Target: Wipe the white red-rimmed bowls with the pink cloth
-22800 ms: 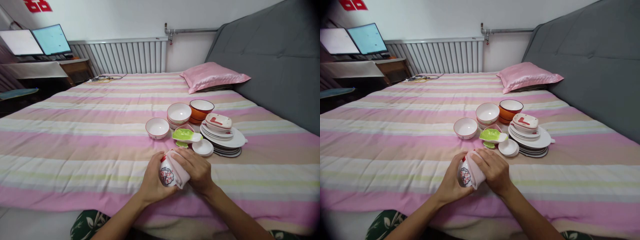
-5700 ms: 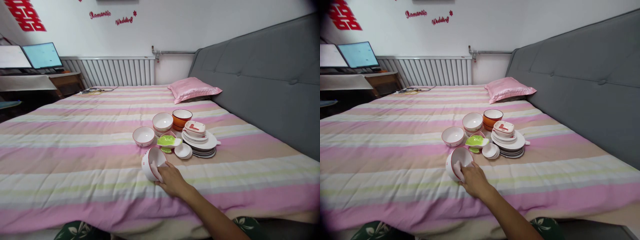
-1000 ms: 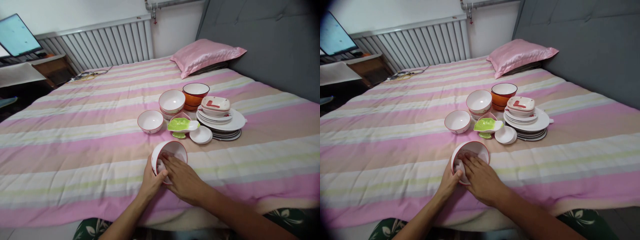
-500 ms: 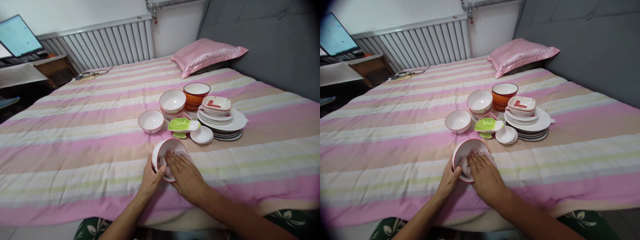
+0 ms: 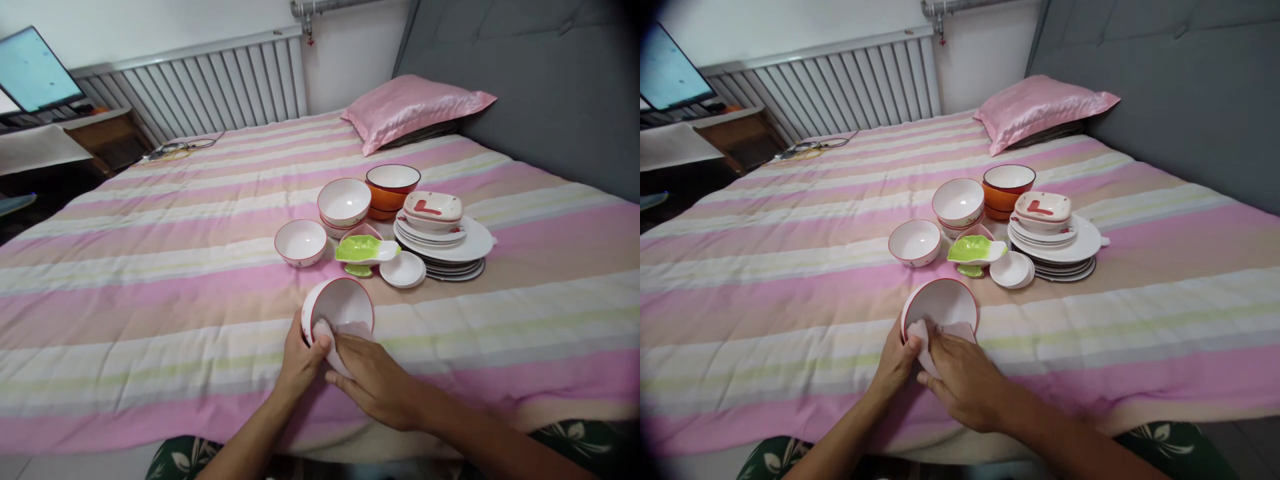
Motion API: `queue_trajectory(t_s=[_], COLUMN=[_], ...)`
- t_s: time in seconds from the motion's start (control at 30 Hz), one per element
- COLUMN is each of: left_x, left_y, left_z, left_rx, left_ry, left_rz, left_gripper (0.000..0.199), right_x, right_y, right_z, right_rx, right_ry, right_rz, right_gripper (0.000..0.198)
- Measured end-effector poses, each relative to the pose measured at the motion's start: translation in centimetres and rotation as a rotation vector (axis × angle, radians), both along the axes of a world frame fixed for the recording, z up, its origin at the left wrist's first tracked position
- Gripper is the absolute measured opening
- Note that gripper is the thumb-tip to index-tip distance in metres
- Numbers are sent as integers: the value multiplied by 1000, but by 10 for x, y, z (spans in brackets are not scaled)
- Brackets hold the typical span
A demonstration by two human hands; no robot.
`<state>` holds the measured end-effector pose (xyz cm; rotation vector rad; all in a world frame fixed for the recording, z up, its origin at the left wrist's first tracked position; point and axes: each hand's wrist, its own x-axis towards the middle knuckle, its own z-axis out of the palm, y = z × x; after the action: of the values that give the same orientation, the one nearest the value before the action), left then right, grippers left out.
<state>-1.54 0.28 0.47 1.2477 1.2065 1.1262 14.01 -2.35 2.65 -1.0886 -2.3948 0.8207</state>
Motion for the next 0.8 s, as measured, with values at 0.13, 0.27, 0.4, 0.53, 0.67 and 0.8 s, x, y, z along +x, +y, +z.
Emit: queue_trajectory(t_s=[0.13, 0.27, 0.4, 0.53, 0.67, 0.8], left_x=[-1, -1, -3, -5, -8, -11], left_y=[0, 1, 3, 4, 4, 4], left_z=[0, 0, -4, -10, -11, -12], left_rx=[1, 35, 30, -29, -33, 25], left_ry=[20, 29, 1, -159, -293, -300], left_rz=[-6, -29, -36, -96, -138, -205], left_gripper=[81, 73, 73, 82, 77, 74], right_x=[4, 9, 11, 15, 19, 19], right_y=[2, 6, 11, 19, 25, 23], right_z=[-4, -17, -26, -23, -11, 1], right_rx=[39, 137, 265, 306, 274, 128], right_ry=[-94, -207, -275, -253, -187, -91], right_rz=[31, 24, -55, -58, 4, -147], right_gripper=[53, 54, 52, 48, 35, 34])
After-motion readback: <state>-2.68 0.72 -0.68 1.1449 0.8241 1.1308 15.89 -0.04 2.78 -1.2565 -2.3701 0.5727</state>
